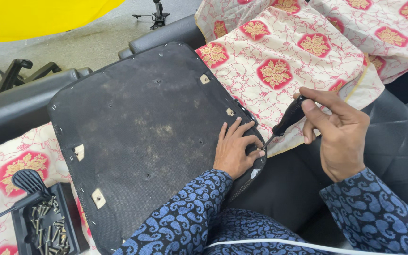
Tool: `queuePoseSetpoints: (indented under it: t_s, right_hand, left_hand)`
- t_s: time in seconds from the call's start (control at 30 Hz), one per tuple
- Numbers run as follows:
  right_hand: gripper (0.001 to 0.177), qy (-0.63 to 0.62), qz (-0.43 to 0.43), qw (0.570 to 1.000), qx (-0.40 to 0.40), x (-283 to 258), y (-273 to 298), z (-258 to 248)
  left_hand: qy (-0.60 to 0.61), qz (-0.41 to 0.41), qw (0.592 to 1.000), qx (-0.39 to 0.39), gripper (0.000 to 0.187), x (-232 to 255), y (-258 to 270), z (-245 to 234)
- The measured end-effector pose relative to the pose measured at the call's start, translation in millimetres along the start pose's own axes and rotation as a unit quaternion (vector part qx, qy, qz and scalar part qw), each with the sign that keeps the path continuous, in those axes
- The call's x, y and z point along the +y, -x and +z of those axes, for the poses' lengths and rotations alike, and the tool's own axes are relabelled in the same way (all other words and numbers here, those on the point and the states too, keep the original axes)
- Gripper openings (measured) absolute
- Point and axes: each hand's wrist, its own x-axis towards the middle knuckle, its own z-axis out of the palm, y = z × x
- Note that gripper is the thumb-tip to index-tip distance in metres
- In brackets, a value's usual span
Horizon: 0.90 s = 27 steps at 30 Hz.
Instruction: The person uses a screwdriver to tighten screws into the underside of a black chair seat. They repeatedly insert and tighten screws at multiple locations along the seat edge, stabilizing the seat with one hand while turning the tool with the other.
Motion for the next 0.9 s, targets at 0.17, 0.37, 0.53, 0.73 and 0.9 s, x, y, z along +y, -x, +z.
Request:
queuePoseSetpoints:
  t_s: [0.17, 0.37, 0.53, 0.73, 0.9]
  right_hand:
    - [0.020, -0.043, -0.008, 0.999, -0.024, 2, -1, -5]
    - [0.023, 0.016, -0.028, 0.999, -0.013, 3, -2, -3]
    - [0.024, -0.072, 0.054, 0.996, -0.017, 0, -6, -7]
    - [0.026, 0.017, -0.023, 0.999, -0.027, 3, -4, -5]
    - [0.026, -0.119, 0.072, 0.990, -0.039, -3, -10, -14]
  left_hand:
    - [0.009, 0.015, 1.000, -0.021, 0.016, -3, -5, -3]
    - [0.013, 0.001, 0.999, -0.031, 0.016, -2, -8, -3]
    - [0.008, -0.001, 0.999, -0.033, 0.016, -2, -8, -3]
    - [0.009, 0.000, 1.000, -0.025, 0.015, -1, -7, -3]
    - [0.006, -0.010, 1.000, -0.022, 0.016, 1, -7, -2]
